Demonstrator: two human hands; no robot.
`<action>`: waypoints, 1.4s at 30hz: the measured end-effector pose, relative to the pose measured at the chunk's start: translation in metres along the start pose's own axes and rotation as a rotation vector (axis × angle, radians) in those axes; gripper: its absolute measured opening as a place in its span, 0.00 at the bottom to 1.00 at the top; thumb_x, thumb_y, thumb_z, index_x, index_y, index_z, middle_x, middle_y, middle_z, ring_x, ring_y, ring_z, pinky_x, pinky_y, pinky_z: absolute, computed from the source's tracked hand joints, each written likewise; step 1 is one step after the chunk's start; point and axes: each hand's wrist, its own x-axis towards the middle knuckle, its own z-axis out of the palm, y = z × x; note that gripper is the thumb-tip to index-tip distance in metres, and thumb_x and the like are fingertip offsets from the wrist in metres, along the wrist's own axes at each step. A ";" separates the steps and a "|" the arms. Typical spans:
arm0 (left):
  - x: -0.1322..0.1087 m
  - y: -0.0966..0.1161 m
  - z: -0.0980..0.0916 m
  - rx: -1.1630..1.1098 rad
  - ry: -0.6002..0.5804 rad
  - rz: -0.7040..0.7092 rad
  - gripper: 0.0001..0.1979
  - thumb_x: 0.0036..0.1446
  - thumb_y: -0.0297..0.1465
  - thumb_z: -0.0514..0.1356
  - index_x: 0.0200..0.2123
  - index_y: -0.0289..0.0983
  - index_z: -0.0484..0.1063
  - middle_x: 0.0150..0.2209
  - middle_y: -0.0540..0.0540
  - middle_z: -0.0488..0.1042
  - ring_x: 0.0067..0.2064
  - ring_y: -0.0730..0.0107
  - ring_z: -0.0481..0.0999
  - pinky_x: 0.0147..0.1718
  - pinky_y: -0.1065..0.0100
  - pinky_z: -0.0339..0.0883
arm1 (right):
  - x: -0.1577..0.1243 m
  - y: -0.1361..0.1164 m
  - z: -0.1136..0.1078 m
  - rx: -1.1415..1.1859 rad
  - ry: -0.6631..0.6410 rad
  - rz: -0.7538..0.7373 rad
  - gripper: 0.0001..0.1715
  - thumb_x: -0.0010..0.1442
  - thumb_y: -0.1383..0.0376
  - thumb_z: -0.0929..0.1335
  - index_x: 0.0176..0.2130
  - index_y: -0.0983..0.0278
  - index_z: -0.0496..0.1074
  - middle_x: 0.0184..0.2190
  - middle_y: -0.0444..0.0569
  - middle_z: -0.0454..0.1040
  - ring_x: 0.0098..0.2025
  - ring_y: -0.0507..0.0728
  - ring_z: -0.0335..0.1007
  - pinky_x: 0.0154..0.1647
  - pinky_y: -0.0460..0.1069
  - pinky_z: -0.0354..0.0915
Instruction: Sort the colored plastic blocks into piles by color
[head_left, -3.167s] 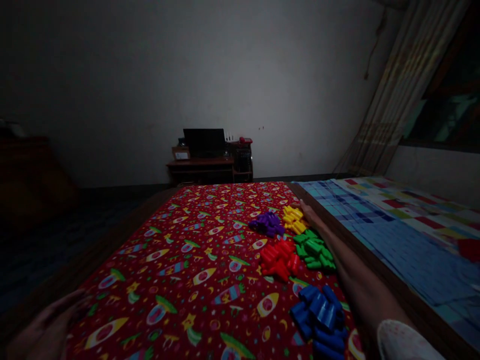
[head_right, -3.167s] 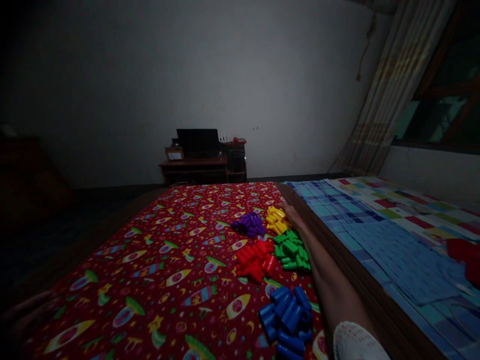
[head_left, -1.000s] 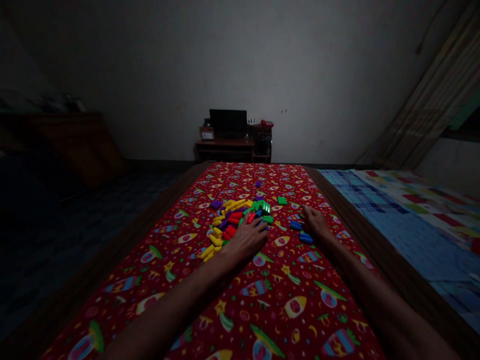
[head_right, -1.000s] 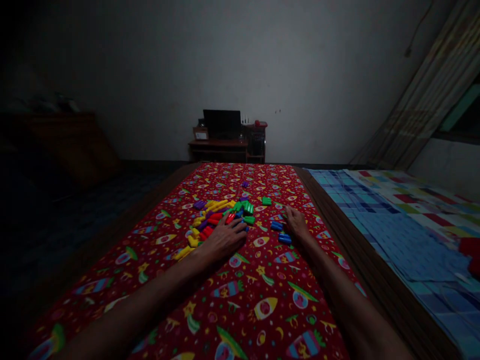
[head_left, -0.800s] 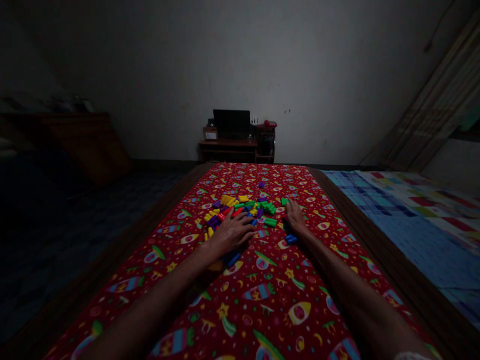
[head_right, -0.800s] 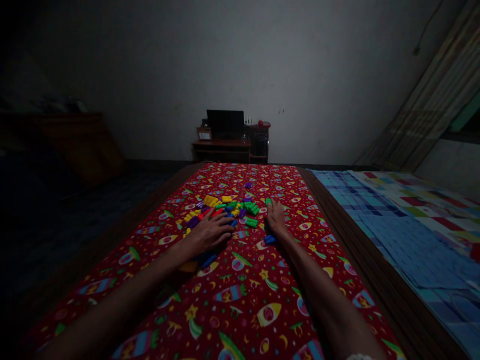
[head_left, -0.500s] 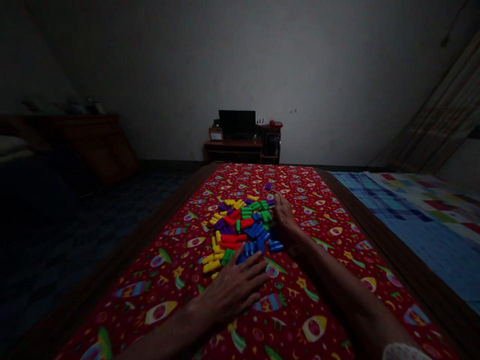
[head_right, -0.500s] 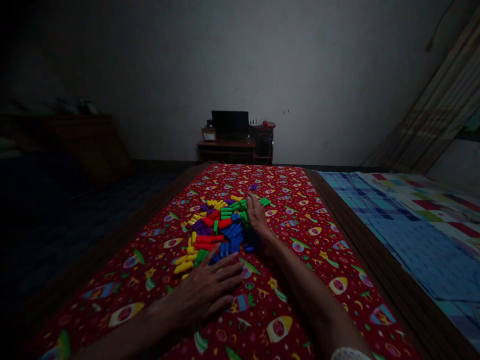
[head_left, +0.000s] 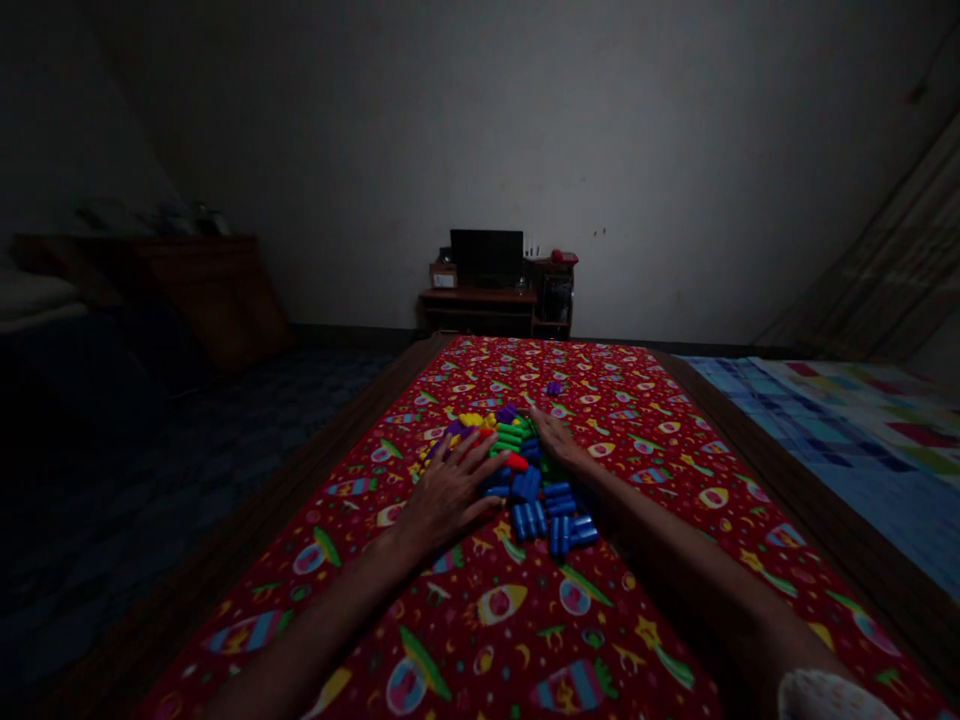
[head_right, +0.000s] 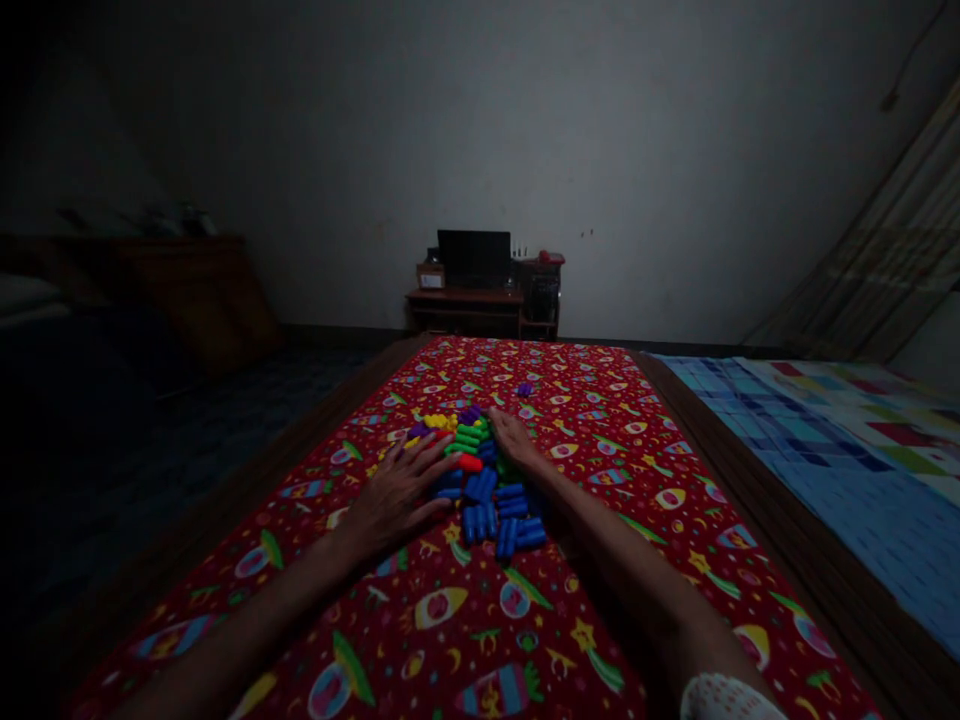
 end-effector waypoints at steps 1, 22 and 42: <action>-0.001 -0.005 -0.001 -0.011 0.017 -0.038 0.29 0.63 0.45 0.53 0.65 0.47 0.54 0.67 0.43 0.56 0.67 0.54 0.53 0.64 0.43 0.41 | 0.005 -0.004 0.005 0.061 -0.038 -0.021 0.41 0.60 0.37 0.51 0.44 0.61 0.75 0.44 0.51 0.77 0.49 0.60 0.70 0.52 0.56 0.62; -0.015 -0.065 0.015 -0.557 0.184 -0.698 0.32 0.62 0.49 0.44 0.63 0.37 0.57 0.64 0.40 0.63 0.65 0.57 0.61 0.63 0.53 0.54 | 0.055 -0.038 0.061 0.116 -0.325 -0.046 0.47 0.56 0.32 0.52 0.42 0.61 0.79 0.45 0.50 0.78 0.51 0.61 0.71 0.57 0.56 0.61; -0.011 -0.063 0.012 -0.862 0.130 -0.619 0.39 0.57 0.58 0.42 0.62 0.40 0.60 0.62 0.43 0.65 0.67 0.59 0.54 0.66 0.56 0.47 | -0.143 -0.019 -0.010 -0.498 -0.240 -0.188 0.57 0.53 0.51 0.71 0.70 0.59 0.41 0.70 0.61 0.39 0.70 0.72 0.36 0.65 0.67 0.49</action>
